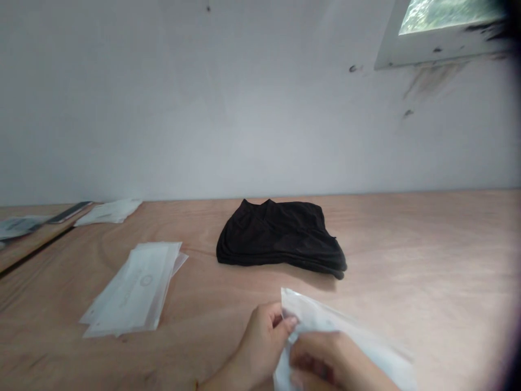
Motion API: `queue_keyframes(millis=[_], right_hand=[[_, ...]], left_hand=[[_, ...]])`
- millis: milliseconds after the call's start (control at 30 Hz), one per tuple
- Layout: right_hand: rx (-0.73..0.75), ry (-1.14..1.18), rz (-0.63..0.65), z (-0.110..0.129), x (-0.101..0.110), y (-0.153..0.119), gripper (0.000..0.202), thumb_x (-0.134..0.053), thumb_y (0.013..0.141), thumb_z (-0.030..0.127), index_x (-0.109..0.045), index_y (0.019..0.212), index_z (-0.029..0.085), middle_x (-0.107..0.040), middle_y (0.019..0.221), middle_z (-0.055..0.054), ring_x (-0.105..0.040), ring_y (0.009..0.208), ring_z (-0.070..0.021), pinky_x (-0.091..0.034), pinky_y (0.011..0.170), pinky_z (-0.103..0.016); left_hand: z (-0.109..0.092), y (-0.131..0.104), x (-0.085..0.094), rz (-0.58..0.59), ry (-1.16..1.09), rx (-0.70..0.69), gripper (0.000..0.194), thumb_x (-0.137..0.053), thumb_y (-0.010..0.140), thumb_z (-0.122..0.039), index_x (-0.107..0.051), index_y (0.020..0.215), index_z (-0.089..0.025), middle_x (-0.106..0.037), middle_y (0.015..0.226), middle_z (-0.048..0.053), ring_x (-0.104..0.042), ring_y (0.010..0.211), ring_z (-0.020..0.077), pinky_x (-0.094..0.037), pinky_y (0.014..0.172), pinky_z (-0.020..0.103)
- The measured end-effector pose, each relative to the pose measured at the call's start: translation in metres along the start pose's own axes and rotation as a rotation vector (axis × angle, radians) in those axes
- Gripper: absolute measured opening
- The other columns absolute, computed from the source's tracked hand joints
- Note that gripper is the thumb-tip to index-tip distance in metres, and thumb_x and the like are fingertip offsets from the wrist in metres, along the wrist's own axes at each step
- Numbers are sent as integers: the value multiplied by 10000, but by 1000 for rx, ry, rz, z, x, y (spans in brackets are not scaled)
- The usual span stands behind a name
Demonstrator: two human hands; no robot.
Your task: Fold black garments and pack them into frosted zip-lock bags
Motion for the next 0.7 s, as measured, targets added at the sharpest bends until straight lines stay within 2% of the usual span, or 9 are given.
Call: queue_keyframes(millis=[100,133,200,300,400,533,600,633,700], right_hand=[[16,14,-330,-7,30,14,139,-551,838,339,-631,936,280,-700,889,-18,-628,730,-180,-505,629,-296],[11,16,-361,-9,37,20,178,-547,850,353,-638,968,256,-697,930,-37,-627,769,-185,-503,658,-307],[4,50,-273,-7,40,32,177,-547,857,338,-660,908,212,-698,865,-40,-619,734,-173,-482,623,-282],[41,91,-169,6,34,41,166,-530,860,272,-634,754,196,-651,696,-3,-566,619,-139,-435,553,-244],[84,54,-175,9,31,31,158,-511,864,241,-584,728,205,-631,700,6,-563,649,-140,-450,606,-251],[22,-66,-204,-20,41,2,253,-456,903,313,-517,677,217,-603,653,9,-583,629,-151,-467,591,-256],[-3,-80,-243,-31,46,-7,293,-438,920,375,-544,695,220,-615,660,1,-605,633,-159,-483,588,-261],[2,-77,-267,-31,47,-9,280,-449,919,396,-574,739,222,-638,700,-8,-620,662,-165,-496,611,-269],[52,-62,-321,-20,46,-4,207,-511,895,410,-621,901,235,-681,837,-27,-641,756,-181,-513,685,-294]], left_hand=[[-16,-10,8,50,33,-8,175,-551,816,-275,-657,801,-137,-575,726,4,-495,676,141,-360,610,236],[-21,-14,9,63,52,-8,166,-542,824,-260,-661,817,-144,-578,739,3,-493,677,140,-356,608,235],[-29,-20,8,46,95,-32,177,-531,847,-270,-657,808,-152,-579,749,5,-499,695,145,-360,620,236],[-35,-24,8,-61,148,-103,279,-484,900,-353,-611,754,-153,-558,713,7,-502,686,149,-367,618,238],[-38,-27,25,-174,198,-101,347,-451,913,-429,-543,704,-168,-491,632,-19,-440,572,124,-319,520,222],[-51,-39,70,-451,370,-165,369,-440,902,-464,-482,657,-191,-437,586,-35,-419,551,130,-312,502,220],[-58,-44,84,-570,475,-234,371,-443,901,-455,-449,629,-201,-405,566,-42,-404,539,130,-306,497,222],[-61,-46,85,-580,516,-265,369,-440,905,-443,-436,623,-204,-392,560,-45,-395,530,128,-300,491,221],[-64,-46,77,-511,570,-313,365,-419,924,-409,-418,620,-207,-389,553,-48,-390,513,121,-291,482,219]])
Point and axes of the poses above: each hand's wrist, its own y-axis towards the middle knuckle, its own x-axis out of the back of the hand, z = x × y, the point moved 1 cm from there along y, towards the middle knuckle
